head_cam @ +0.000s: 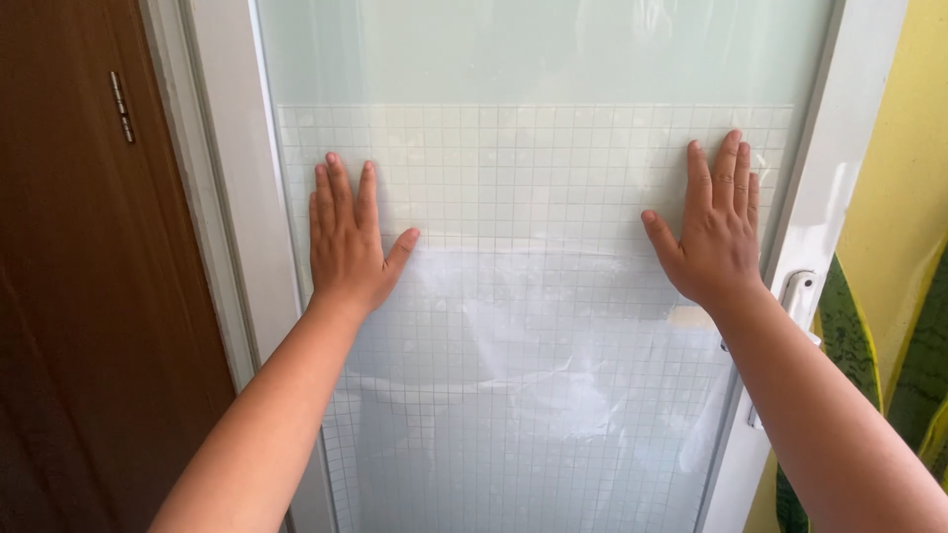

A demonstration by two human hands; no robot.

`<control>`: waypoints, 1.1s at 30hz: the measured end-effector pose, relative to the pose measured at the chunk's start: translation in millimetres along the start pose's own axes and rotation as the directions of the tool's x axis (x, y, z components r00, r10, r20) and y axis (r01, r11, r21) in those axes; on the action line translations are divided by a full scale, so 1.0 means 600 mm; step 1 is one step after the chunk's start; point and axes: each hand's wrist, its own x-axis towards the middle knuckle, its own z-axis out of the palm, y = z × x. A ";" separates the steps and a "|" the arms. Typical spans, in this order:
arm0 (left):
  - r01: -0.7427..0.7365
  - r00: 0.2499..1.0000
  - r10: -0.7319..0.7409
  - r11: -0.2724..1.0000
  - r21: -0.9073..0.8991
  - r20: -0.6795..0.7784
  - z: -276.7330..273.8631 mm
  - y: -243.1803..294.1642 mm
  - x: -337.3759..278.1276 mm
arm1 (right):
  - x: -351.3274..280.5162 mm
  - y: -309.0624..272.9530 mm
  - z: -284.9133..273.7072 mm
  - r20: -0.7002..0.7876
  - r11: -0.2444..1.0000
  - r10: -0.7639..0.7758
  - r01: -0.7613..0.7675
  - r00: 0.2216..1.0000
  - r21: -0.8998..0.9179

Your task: Applying a frosted vinyl film to a glass door panel by spraying liquid, unrolling the film, and smoothing it out.

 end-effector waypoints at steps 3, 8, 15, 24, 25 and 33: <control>0.036 0.998 -0.036 0.999 -0.005 0.043 0.007 -0.023 -0.009 | -0.010 -0.003 0.011 0.050 0.997 0.073 -0.071 0.996 -0.044; -0.092 0.995 0.094 0.993 -0.073 0.030 -0.016 0.031 -0.021 | -0.028 -0.076 0.011 -0.009 1.000 -0.009 0.009 1.000 -0.015; -0.349 0.925 0.345 0.937 0.006 -0.160 0.052 0.161 0.005 | -0.016 -0.164 0.087 -0.126 0.908 -0.364 0.322 0.923 -0.267; -0.373 0.917 0.360 0.926 -0.052 -0.169 0.129 0.197 -0.121 | -0.172 -0.172 0.167 0.106 0.958 -0.177 0.196 0.978 -0.208; -0.370 0.922 0.357 0.927 -0.065 -0.148 0.137 0.201 -0.152 | -0.201 -0.172 0.176 0.128 0.961 -0.166 0.189 0.978 -0.202; -0.135 0.941 0.198 0.963 -0.235 0.273 0.182 0.228 -0.424 | -0.468 -0.191 0.236 0.498 1.000 0.012 0.003 0.867 -0.028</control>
